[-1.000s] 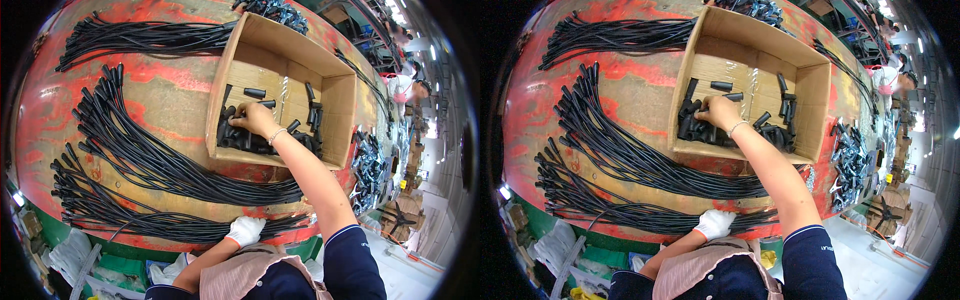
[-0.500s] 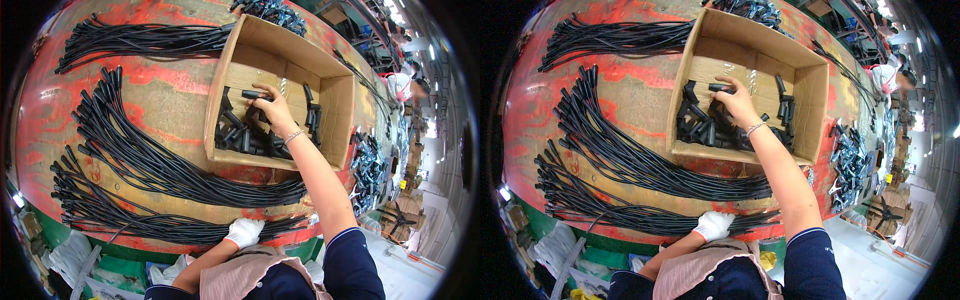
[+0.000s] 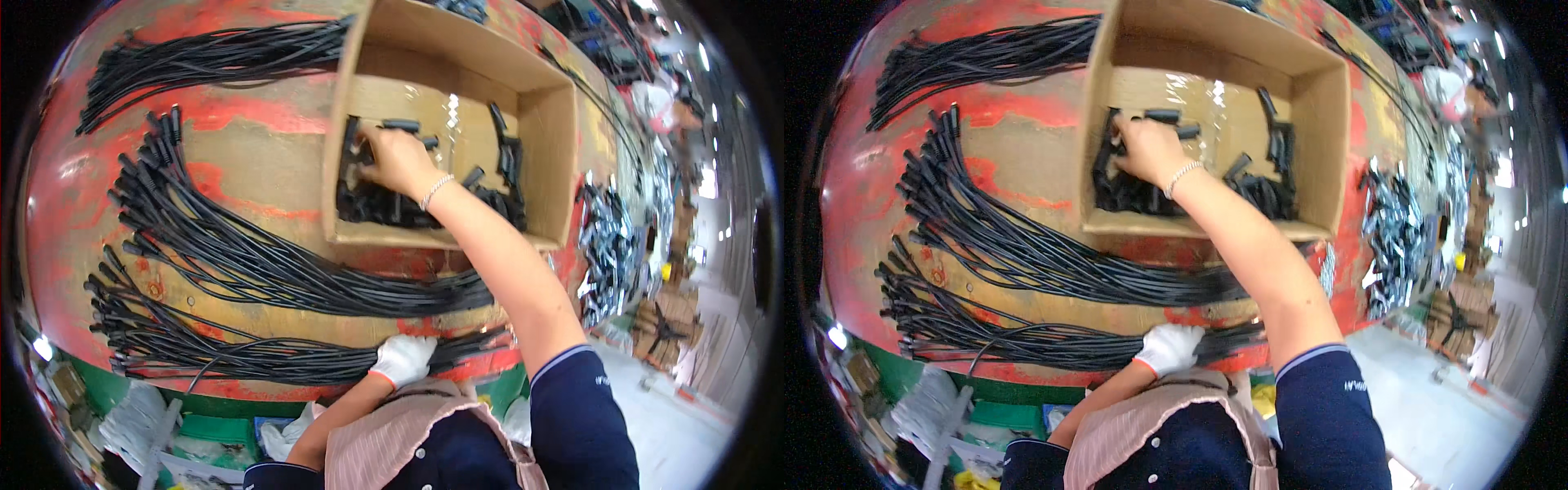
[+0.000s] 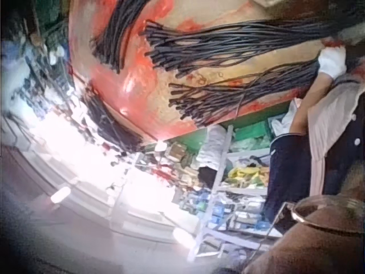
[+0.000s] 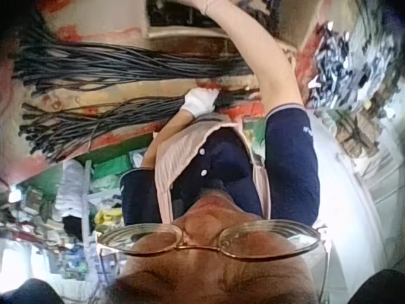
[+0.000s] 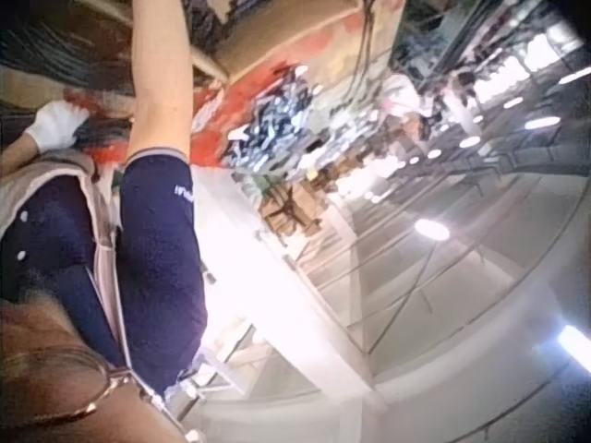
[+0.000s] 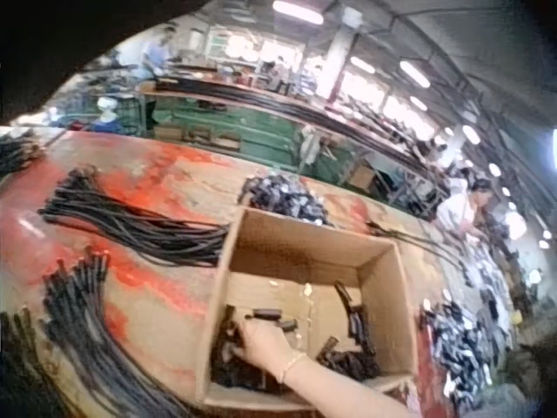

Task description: Assembling metal alligator clips onto the ends of heavy gauge wires.

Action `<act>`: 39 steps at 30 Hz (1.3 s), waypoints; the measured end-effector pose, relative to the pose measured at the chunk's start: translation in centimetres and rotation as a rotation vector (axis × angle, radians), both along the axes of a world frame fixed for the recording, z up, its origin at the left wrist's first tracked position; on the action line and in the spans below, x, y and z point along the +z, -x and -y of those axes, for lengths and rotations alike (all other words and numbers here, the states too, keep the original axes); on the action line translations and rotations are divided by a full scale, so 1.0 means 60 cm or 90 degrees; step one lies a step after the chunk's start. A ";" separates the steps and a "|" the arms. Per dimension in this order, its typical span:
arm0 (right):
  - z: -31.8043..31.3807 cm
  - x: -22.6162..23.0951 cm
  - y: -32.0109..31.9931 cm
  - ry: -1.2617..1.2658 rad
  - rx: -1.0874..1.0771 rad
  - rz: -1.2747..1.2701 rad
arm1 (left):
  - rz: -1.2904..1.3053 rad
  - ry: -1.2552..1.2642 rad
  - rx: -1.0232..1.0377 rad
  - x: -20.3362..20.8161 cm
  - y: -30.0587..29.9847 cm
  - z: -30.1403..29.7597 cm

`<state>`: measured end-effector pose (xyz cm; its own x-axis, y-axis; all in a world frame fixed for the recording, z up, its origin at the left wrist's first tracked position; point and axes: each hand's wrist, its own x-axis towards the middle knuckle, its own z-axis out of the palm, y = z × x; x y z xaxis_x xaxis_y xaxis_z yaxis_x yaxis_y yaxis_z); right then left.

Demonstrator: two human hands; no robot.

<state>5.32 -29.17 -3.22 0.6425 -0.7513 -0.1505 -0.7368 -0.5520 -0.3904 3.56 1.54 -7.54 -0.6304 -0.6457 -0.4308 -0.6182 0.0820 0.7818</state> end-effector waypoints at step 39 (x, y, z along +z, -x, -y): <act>-0.660 0.086 0.480 -0.304 -0.904 1.423 | -0.114 -0.351 0.129 0.177 0.010 -0.011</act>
<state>-23.48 10.41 1.93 -0.4213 -0.7497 -0.5103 0.8577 -0.1466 -0.4928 2.97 2.20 3.10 -0.6122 -0.4729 -0.6337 -0.4339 -0.4690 0.7692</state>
